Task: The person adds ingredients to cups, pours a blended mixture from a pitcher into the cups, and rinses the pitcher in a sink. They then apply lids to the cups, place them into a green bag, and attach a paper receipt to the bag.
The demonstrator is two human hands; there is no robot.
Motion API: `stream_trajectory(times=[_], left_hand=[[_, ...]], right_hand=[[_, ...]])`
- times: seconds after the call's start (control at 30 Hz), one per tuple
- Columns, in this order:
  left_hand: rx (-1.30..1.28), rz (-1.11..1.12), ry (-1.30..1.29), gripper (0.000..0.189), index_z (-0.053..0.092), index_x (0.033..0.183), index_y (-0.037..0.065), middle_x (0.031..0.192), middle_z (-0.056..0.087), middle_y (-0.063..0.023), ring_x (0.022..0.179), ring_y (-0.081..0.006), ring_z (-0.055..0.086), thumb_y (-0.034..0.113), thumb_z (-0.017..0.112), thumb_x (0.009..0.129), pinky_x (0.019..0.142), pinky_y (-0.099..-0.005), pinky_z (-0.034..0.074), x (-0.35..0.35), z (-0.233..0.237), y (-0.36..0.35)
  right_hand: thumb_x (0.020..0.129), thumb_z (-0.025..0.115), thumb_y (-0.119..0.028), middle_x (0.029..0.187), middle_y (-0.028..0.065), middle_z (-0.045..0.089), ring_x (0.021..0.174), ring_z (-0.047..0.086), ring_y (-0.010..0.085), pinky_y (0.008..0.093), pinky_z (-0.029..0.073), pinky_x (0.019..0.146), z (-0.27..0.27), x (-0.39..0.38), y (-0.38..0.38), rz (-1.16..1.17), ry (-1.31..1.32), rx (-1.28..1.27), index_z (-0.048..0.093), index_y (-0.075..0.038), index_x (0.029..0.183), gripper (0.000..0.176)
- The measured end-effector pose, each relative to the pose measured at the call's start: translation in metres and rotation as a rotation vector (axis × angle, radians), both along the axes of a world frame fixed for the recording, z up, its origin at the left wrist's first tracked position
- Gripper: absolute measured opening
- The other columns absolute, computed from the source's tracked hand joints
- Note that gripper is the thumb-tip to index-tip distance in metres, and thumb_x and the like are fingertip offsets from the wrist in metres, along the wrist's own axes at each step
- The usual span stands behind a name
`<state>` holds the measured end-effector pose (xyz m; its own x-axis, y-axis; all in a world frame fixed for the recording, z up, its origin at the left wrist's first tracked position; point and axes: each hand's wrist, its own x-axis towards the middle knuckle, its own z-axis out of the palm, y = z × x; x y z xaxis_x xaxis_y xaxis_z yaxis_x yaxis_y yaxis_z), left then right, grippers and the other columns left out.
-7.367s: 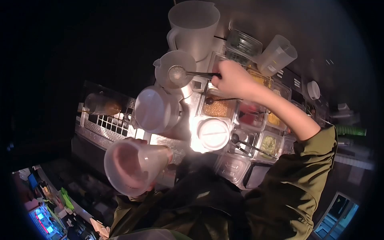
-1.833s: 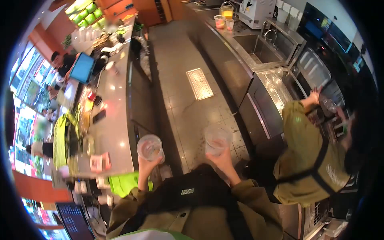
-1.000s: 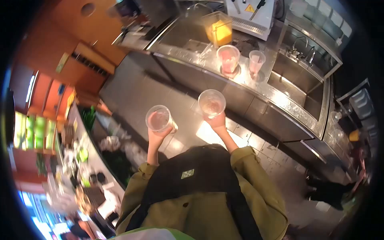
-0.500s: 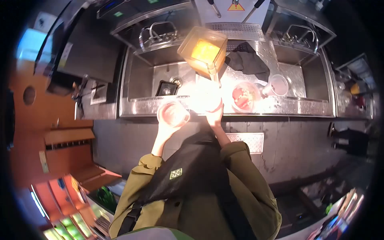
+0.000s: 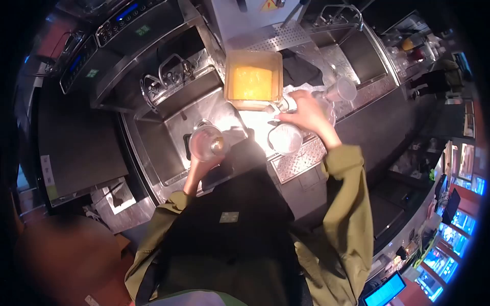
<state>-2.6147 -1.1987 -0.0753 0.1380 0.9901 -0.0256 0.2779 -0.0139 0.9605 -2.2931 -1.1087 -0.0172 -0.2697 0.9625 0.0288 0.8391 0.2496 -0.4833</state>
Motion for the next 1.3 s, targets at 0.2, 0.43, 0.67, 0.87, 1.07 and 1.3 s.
stream_trajectory(times=[0.2,0.43,0.67,0.87,1.07,1.3], left_hand=[[0.106,0.004,0.006,0.089,0.031,0.131,0.004,0.127,0.043,-0.0109,0.118,-0.0226,0.043,0.006,0.081,0.058,0.099,-0.0355,0.037,-0.055,-0.024,0.018],[0.07,0.36,-0.093,0.079,0.046,0.122,0.004,0.12,0.051,-0.0125,0.11,-0.0257,0.051,0.016,0.084,0.054,0.094,-0.0354,0.041,-0.061,-0.05,0.018],[0.186,0.438,0.183,0.073,0.048,0.119,0.006,0.117,0.051,-0.013,0.11,-0.0332,0.046,0.015,0.078,0.053,0.096,-0.0386,0.034,-0.114,-0.105,0.028],[0.194,0.364,0.163,0.077,0.044,0.12,0.005,0.116,0.048,-0.0136,0.11,-0.0307,0.047,0.017,0.082,0.055,0.093,-0.0372,0.038,-0.143,-0.123,0.025],[0.131,0.341,0.06,0.08,0.044,0.12,0.007,0.115,0.051,-0.0144,0.111,-0.0329,0.047,0.023,0.084,0.053,0.096,-0.0397,0.036,-0.162,-0.164,0.025],[0.215,0.305,0.102,0.081,0.044,0.117,0.007,0.111,0.052,-0.0142,0.106,-0.0341,0.05,0.027,0.086,0.051,0.091,-0.0427,0.04,-0.162,-0.173,0.034]], right_hand=[[0.071,0.06,0.0,0.095,0.0037,0.062,0.089,0.055,0.0131,0.0266,0.044,0.078,-0.054,0.006,0.041,-0.007,0.552,-0.651,0.057,-0.002,0.113,0.043],[0.064,0.053,0.011,0.083,-0.0022,0.057,0.08,0.053,0.0076,0.0211,0.043,0.071,-0.023,-0.026,0.065,-0.039,0.524,-0.574,0.057,-0.002,0.098,0.036],[0.067,0.066,-0.003,0.068,0.0042,0.054,0.065,0.047,0.0096,0.0266,0.041,0.058,0.056,-0.145,0.089,0.435,0.146,-0.529,0.061,0.002,0.086,0.02],[0.065,0.077,-0.04,0.061,0.0174,0.056,0.061,0.056,0.0381,0.0412,0.045,0.055,0.058,-0.241,0.068,0.66,-0.256,-0.257,0.052,0.0,0.069,0.048],[0.065,0.077,-0.04,0.056,0.0149,0.052,0.055,0.054,0.0353,0.0392,0.044,0.052,0.028,-0.272,0.059,0.716,-0.359,-0.178,0.051,-0.001,0.071,0.048],[0.065,0.077,-0.039,0.059,0.0145,0.052,0.055,0.054,0.0351,0.0391,0.044,0.052,0.023,-0.278,0.054,0.629,-0.389,-0.2,0.05,0.0,0.072,0.048]])
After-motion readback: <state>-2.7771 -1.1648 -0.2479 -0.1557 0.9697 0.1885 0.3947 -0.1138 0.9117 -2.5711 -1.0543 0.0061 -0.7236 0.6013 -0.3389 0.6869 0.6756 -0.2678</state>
